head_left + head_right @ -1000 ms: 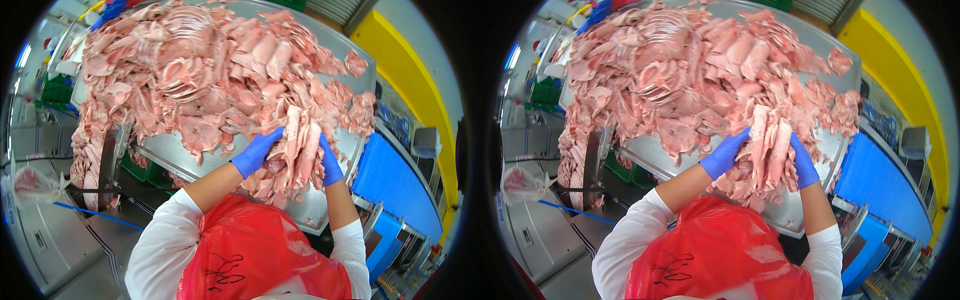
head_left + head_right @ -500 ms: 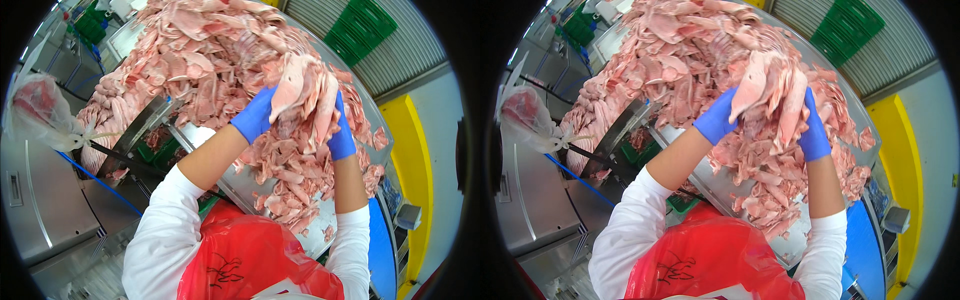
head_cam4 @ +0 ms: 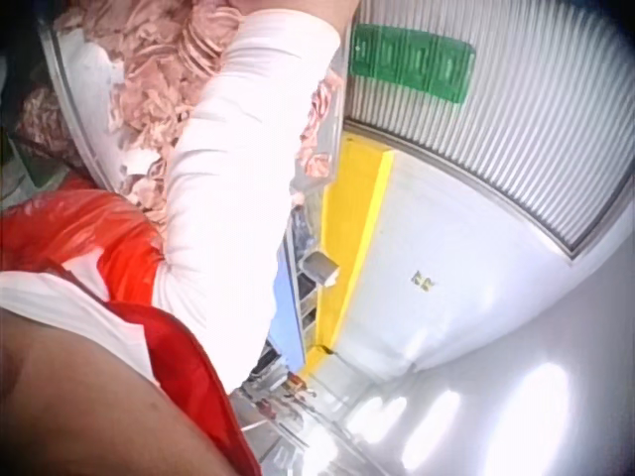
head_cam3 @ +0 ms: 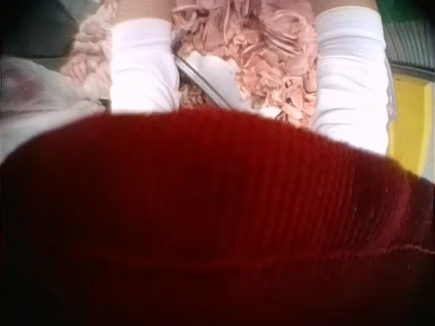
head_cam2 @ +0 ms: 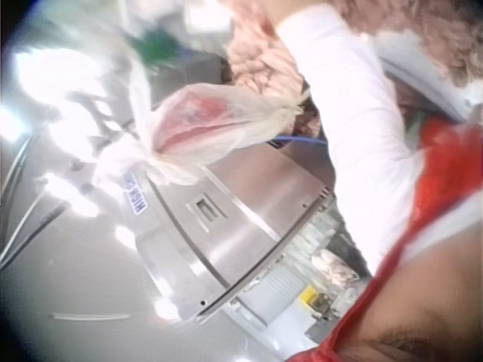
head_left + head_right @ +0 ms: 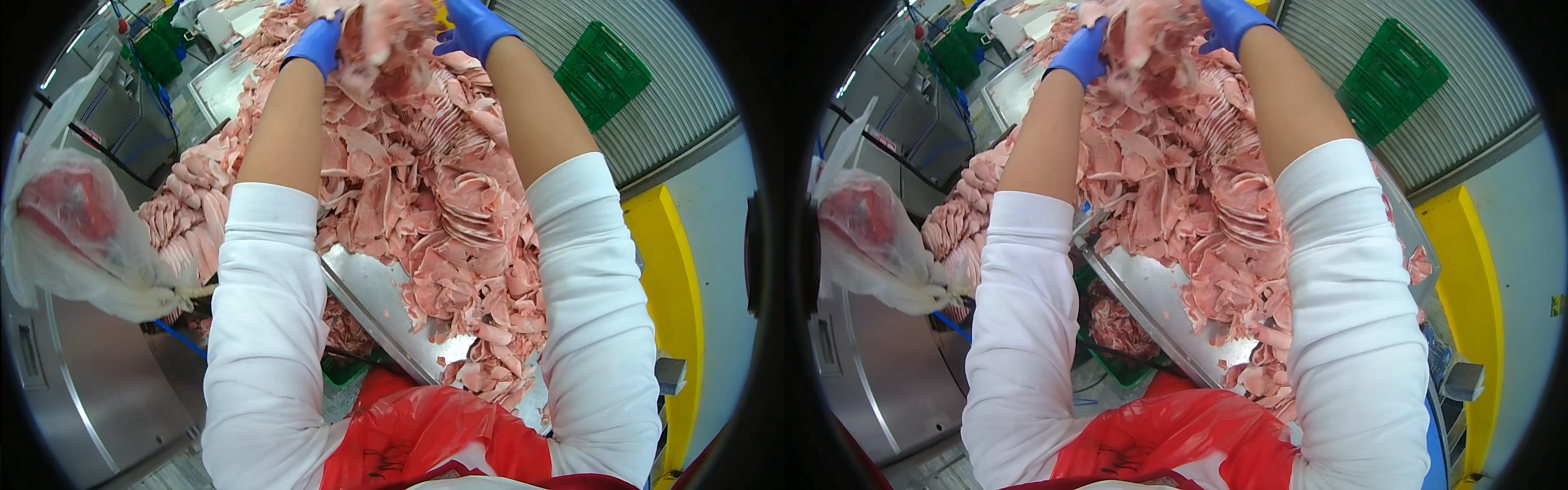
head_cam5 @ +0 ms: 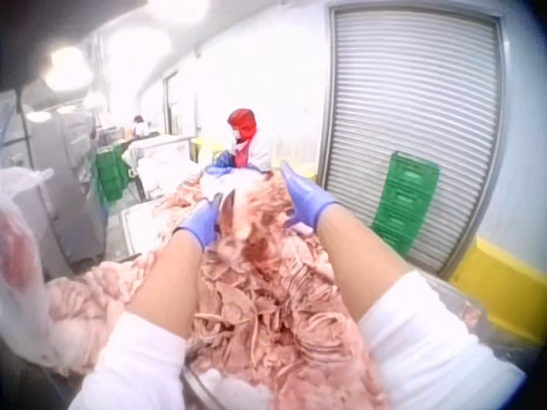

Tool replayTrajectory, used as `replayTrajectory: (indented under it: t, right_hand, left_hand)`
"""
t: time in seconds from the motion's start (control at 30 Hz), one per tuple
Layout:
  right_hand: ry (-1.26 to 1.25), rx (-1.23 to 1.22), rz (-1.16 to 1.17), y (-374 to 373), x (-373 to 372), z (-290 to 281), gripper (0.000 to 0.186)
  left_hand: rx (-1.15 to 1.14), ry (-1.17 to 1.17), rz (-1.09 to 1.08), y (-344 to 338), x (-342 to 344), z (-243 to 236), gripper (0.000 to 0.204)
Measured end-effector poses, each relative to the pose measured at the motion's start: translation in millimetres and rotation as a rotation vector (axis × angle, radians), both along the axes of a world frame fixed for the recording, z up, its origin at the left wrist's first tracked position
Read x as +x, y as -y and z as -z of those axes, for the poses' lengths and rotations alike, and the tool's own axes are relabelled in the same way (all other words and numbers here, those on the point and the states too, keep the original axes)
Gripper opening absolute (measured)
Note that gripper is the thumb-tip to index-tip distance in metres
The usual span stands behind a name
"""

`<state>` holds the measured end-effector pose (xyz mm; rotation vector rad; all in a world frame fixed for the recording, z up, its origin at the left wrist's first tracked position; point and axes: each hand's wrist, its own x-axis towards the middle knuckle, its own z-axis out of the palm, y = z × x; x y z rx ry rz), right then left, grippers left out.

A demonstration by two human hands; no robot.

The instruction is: The person loads large cuts of raw meat into a meat slicer and then manually arranges the resulting slices on a conveyor belt. The worker repeatedly feeds the machine and organizes the output.

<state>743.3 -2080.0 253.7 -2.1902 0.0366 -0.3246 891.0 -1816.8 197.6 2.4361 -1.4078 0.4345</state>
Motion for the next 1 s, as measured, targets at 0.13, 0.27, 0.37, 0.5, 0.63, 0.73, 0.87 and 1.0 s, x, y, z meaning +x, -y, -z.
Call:
replayTrajectory:
  t: [0.13,0.27,0.37,0.5,0.63,0.73,0.87,1.0]
  right_hand:
    - [-0.018,0.050,0.083,-116.7,-31.3,-23.7,0.081]
    - [0.099,-0.215,0.236,-105.4,-144.8,55.0,0.081]
    - [0.004,-0.092,0.314,-96.6,-231.4,117.0,0.073]
    - [-0.133,0.221,0.483,-97.3,-336.3,157.5,0.065]
    - [-0.221,0.165,0.600,-91.8,-431.4,180.2,0.064]
    - [-0.232,0.218,0.717,-92.7,-494.2,188.7,0.064]
    - [-0.225,0.137,0.940,-102.4,-607.1,239.2,0.060]
    - [-0.366,-0.021,1.135,-129.4,-683.9,237.9,0.059]
  left_hand:
    - [-0.578,-0.853,-0.460,-37.6,105.2,30.9,0.064]
    - [-0.645,-0.338,-0.396,42.9,-2.1,77.2,0.091]
    - [-0.454,-0.063,-0.464,53.0,-31.0,74.5,0.093]
    - [-0.342,0.041,-0.572,56.4,-27.4,74.9,0.095]
    - [-0.182,-0.097,-0.555,72.0,-20.0,63.8,0.096]
    - [-0.405,0.022,-0.598,95.2,-0.5,80.9,0.094]
    - [-0.118,0.592,-0.275,96.7,-43.1,79.6,0.075]
    - [-0.002,0.582,-0.397,89.0,3.1,113.6,0.085]
